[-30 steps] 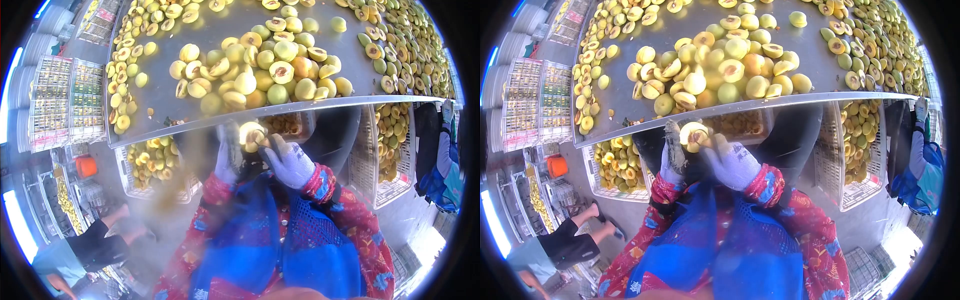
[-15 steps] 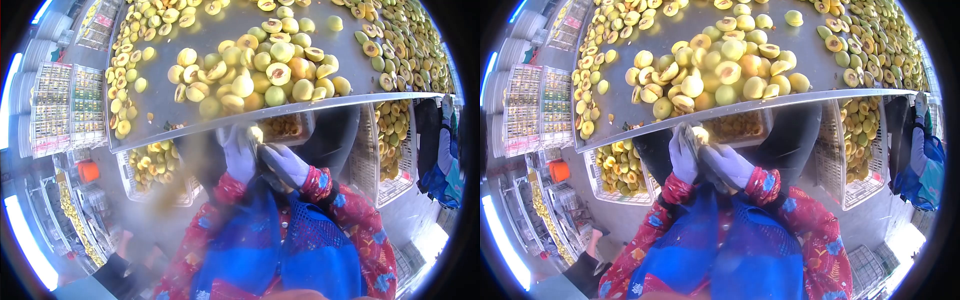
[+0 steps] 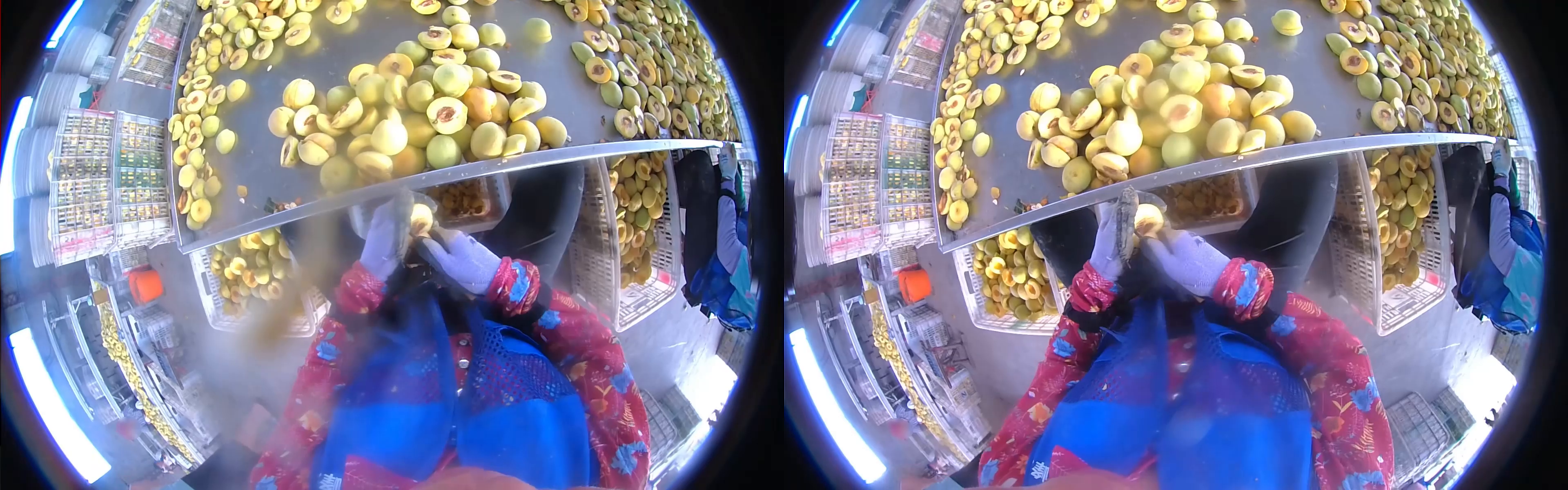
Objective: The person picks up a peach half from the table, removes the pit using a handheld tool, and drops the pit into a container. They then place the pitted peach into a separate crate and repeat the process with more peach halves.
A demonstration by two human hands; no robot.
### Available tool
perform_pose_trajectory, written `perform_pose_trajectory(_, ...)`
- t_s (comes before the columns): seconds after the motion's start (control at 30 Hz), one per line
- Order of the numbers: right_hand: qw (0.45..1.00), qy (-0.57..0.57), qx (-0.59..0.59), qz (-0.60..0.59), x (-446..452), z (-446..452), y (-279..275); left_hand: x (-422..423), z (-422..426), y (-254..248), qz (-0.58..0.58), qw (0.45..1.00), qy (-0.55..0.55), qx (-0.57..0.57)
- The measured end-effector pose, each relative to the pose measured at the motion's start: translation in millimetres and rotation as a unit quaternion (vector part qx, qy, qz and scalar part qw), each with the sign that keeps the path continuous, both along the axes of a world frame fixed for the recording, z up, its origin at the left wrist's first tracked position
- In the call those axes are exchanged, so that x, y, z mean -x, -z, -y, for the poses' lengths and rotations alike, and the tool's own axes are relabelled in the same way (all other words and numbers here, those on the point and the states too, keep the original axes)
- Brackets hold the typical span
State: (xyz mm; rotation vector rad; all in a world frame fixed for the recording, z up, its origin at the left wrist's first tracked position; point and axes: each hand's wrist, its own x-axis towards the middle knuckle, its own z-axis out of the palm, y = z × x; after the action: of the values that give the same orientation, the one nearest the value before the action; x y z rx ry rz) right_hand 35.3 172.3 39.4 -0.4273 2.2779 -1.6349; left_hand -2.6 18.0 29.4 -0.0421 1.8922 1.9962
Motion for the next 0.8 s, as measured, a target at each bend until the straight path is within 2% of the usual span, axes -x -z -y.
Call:
perform_pose_trajectory(0.03,0.981,0.018,-0.059,0.186,0.6,-1.3,-11.1,-0.5,-1.4,-0.1,-0.053,0.998,-0.003,0.045)
perform_pose_trajectory(0.13,0.991,0.049,-0.127,0.009,-11.1,4.4,-3.1,-2.5,6.5,32.4,-0.319,0.926,0.04,0.196)
perform_pose_trajectory(0.2,0.974,0.008,-0.228,-0.018,-10.1,4.8,-14.2,-6.8,7.9,43.8,-0.336,0.904,-0.026,0.261)
perform_pose_trajectory(0.27,0.959,0.004,-0.281,-0.033,-8.5,4.3,-14.0,-14.0,16.2,41.3,-0.216,0.937,-0.071,0.265)
perform_pose_trajectory(0.33,0.955,0.037,-0.292,-0.037,-2.9,-3.3,-4.3,-15.7,39.2,7.6,0.045,0.976,-0.092,0.19)
perform_pose_trajectory(0.37,0.951,0.043,-0.306,0.017,-1.0,-9.3,-9.6,-20.8,66.5,26.9,-0.016,0.972,-0.179,0.152)
perform_pose_trajectory(0.4,0.972,0.042,-0.222,0.056,1.0,-17.7,-3.5,-28.3,94.6,45.9,-0.074,0.954,-0.266,0.114)
perform_pose_trajectory(0.43,0.985,0.043,-0.136,0.099,2.8,-28.3,6.3,-26.4,97.5,-5.7,-0.053,0.908,-0.219,0.354)
perform_pose_trajectory(0.47,0.988,0.046,-0.049,0.137,6.4,-32.7,11.7,-19.8,97.1,-56.1,-0.03,0.805,-0.158,0.571)
perform_pose_trajectory(0.5,0.952,0.06,0.079,0.289,10.6,-34.4,-2.4,-17.0,110.3,-54.1,-0.072,0.746,-0.174,0.638)
perform_pose_trajectory(0.57,0.879,0.081,0.226,0.412,11.6,-35.5,-3.3,-18.7,131.2,-43.3,-0.147,0.607,-0.201,0.755)
perform_pose_trajectory(0.6,0.829,0.091,0.295,0.466,13.4,-36.0,-3.8,-9.9,127.6,-45.8,-0.154,0.658,-0.169,0.717)
perform_pose_trajectory(0.67,0.813,0.113,0.303,0.485,14.7,-31.6,-5.5,24.8,108.7,-50.1,-0.162,0.752,-0.099,0.631)
perform_pose_trajectory(0.73,0.803,0.108,0.315,0.494,13.0,-34.4,-2.1,61.1,85.6,-38.5,-0.088,0.747,0.022,0.659)
perform_pose_trajectory(0.8,0.834,0.116,0.276,0.464,10.5,-36.7,-14.3,87.0,76.1,-20.4,-0.097,0.746,0.056,0.656)
